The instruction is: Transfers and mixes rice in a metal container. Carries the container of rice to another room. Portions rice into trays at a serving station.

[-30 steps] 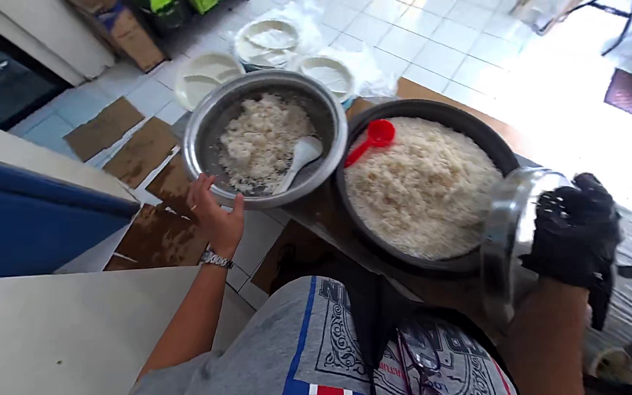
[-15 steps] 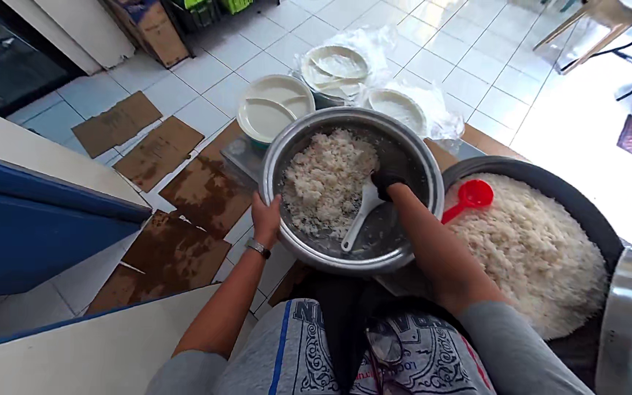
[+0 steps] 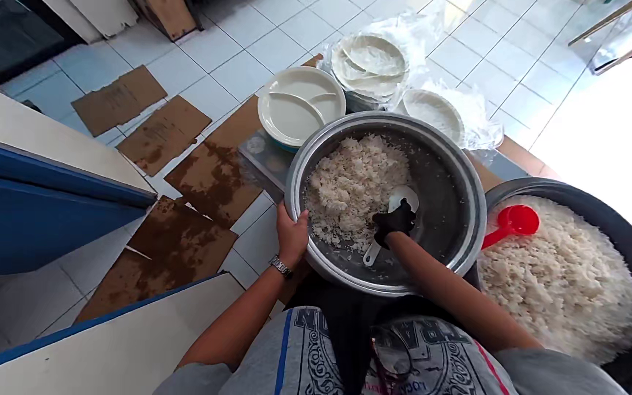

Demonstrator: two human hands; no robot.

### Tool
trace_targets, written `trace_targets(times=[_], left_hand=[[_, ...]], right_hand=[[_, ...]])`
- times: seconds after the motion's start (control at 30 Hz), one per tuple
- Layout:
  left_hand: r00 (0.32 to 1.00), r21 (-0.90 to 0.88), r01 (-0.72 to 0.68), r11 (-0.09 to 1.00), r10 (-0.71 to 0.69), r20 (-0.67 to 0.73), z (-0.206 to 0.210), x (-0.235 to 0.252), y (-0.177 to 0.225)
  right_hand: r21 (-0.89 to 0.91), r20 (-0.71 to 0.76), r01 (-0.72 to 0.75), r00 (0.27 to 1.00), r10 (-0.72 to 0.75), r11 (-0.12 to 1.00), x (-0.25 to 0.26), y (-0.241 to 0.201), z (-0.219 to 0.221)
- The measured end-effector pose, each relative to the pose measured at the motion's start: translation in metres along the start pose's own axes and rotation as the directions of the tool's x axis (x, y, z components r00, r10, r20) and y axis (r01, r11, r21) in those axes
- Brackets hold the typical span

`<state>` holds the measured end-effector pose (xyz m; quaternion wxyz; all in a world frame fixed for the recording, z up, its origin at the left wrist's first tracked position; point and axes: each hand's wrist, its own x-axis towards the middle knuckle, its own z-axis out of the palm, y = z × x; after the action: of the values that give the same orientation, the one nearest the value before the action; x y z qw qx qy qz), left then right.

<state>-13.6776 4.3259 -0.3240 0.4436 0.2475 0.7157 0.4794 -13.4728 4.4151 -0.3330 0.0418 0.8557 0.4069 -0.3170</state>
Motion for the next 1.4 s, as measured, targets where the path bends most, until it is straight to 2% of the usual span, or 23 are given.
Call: trace_targets(times=[0.07,0.13,0.2,0.27,0.33,0.37,0.47,0.53,0.67,0.8,0.9,1.0,1.2,1.23,1.3,1.37,1.4], left_hand=[[1.000,-0.012,0.002,1.000,-0.002,0.006,0.002,-0.002,-0.003],[1.000,-0.018,-0.007,1.000,0.007,0.016,0.005,-0.002,-0.004],[1.000,-0.008,-0.005,1.000,0.005,0.020,0.004,-0.003,-0.003],[0.999,-0.024,0.013,1.000,-0.012,0.036,0.003,-0.002,0.000],[0.997,-0.047,0.032,0.998,-0.029,0.065,0.000,-0.001,0.003],[0.997,-0.042,0.039,0.998,-0.036,0.075,-0.002,0.000,0.005],[0.996,-0.008,0.021,1.000,-0.020,0.090,-0.008,0.008,0.008],[0.996,-0.043,-0.030,0.999,0.033,0.088,-0.011,0.018,0.008],[0.989,-0.071,-0.049,0.996,0.059,0.138,-0.016,0.033,0.016],[0.971,0.036,-0.079,0.996,0.069,0.229,-0.012,0.041,0.024],[0.969,0.071,-0.074,0.995,0.055,0.243,-0.011,0.043,0.022],[0.973,0.073,-0.062,0.995,0.044,0.227,-0.013,0.042,0.019],[0.977,0.074,-0.061,0.995,0.044,0.208,-0.010,0.039,0.012],[0.978,0.084,-0.061,0.995,0.043,0.204,-0.009,0.039,0.013],[0.981,0.110,-0.056,0.992,0.034,0.193,-0.008,0.041,0.015],[0.979,0.147,-0.064,0.987,0.034,0.200,-0.009,0.042,0.015],[0.977,0.157,-0.073,0.985,0.039,0.209,-0.010,0.043,0.014]], right_hand=[[-0.167,0.029,0.032,0.999,-0.027,0.985,0.005,0.007,0.006],[-0.249,-0.041,0.080,0.995,-0.093,0.965,0.025,0.014,0.005],[-0.223,-0.069,0.077,0.993,-0.095,0.972,0.031,0.018,-0.007],[-0.115,-0.075,0.033,0.996,-0.042,0.993,0.031,0.023,-0.017],[-0.051,-0.017,0.006,1.000,-0.006,0.999,0.028,0.024,-0.019],[-0.080,0.036,0.004,0.999,-0.002,0.997,0.024,0.021,-0.021],[-0.122,0.041,0.026,0.999,-0.021,0.992,0.022,0.020,-0.023],[-0.108,0.019,0.024,1.000,-0.022,0.994,0.018,0.021,-0.035],[-0.171,0.100,0.110,0.991,-0.094,0.979,-0.011,0.023,-0.073],[-0.288,0.108,0.157,0.985,-0.131,0.945,-0.014,0.020,-0.097],[-0.189,0.010,0.124,0.992,-0.124,0.974,-0.003,0.004,-0.092],[-0.138,-0.051,0.098,0.993,-0.106,0.986,0.005,0.008,-0.092],[0.003,0.168,0.043,0.985,-0.043,0.999,-0.005,0.032,-0.103],[-0.069,0.182,0.048,0.983,-0.035,0.996,-0.003,0.035,-0.102],[-0.344,0.245,0.144,0.968,-0.059,0.928,0.010,0.040,-0.101],[-0.610,0.396,0.356,0.911,-0.117,0.707,0.023,0.039,-0.102],[-0.659,0.434,0.419,0.890,-0.139,0.625,0.029,0.033,-0.103]])
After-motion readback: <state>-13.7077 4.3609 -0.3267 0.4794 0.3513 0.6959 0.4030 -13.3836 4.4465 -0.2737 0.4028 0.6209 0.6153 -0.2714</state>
